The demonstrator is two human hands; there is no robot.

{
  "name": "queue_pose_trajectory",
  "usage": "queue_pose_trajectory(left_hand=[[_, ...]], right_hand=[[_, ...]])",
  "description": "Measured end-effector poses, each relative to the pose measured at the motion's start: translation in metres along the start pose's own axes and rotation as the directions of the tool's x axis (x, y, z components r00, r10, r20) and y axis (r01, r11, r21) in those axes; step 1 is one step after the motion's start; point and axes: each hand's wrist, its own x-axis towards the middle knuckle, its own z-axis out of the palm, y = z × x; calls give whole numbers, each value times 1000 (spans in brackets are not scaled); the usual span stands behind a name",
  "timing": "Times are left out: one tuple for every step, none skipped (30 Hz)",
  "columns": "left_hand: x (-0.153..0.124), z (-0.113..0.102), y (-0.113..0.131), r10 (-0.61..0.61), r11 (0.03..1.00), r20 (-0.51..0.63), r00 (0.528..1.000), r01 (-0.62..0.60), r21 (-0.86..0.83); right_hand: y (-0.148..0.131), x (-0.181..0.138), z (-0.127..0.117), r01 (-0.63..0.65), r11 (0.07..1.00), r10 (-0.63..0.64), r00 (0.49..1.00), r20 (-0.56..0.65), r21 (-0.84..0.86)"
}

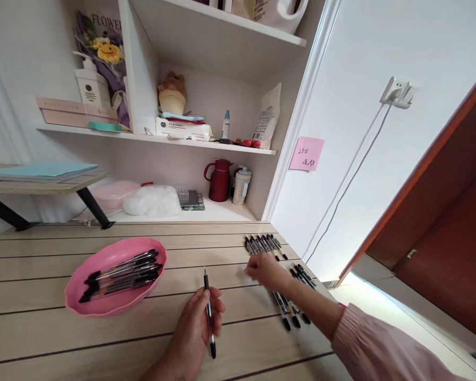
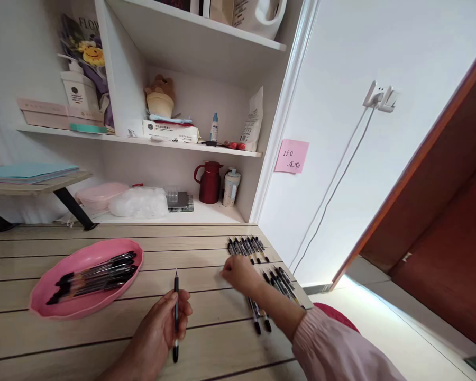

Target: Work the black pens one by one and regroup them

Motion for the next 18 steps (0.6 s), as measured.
queue_pose_trajectory(left_hand=[[0,0,0,-11,998,16,1000,12,-64],[0,0,1,-17,993,29,999,20,-117],[0,1,1,-20,987,38,999,26,-160],[1,1,1,-22,981,43,999,30,-192],[1,0,1,-20,976,40,999,28,-217],[2,0,1,-16,971,34,999,24,-237],[2,-1,1,-8,967,27,1000,15,-255],[3,-2,1,3,963,25,1000,4,-269],[4,-2,1,18,959,24,1000,-11,-282],[4,-3,1,30,956,22,999,-22,-293],[4,-3,1,33,953,17,999,-26,-302],[5,-3,1,29,951,11,1000,-24,-310],[5,-3,1,20,950,5,1000,-18,-313],[5,-3,1,12,950,0,1000,-12,-312],[5,-3,1,7,952,-3,1000,-8,-305],[4,-3,2,7,955,2,1000,-6,-295],[4,-3,2,8,959,15,1000,-4,-282],[4,-3,2,5,964,29,1000,2,-266]], right_hand=[[-9,-12,8,10,985,-31,992,118,174],[-18,-24,17,18,950,-87,974,210,311],[-27,-34,25,30,921,-136,959,248,388],[-36,-43,32,58,906,-161,963,215,419],[-42,-50,38,71,902,-151,976,156,426],[-48,-55,42,66,900,-122,987,103,431],[-52,-58,46,58,896,-90,995,52,440],[-55,-60,48,47,889,-61,998,15,455],[-57,-61,49,41,877,-44,999,-5,478],[-58,-62,51,45,863,-44,999,-15,504],[-59,-63,52,60,851,-56,998,-22,522],[-59,-64,53,83,846,-77,996,-34,526],[-60,-65,53,113,850,-102,994,-49,515],[-61,-67,54,148,859,-131,989,-69,490],[-62,-68,54,183,873,-160,983,-90,451],[-63,-69,54,217,888,-189,976,-109,404],[-63,-68,53,244,901,-215,969,-120,358],[-63,-66,52,258,912,-230,965,-124,320]])
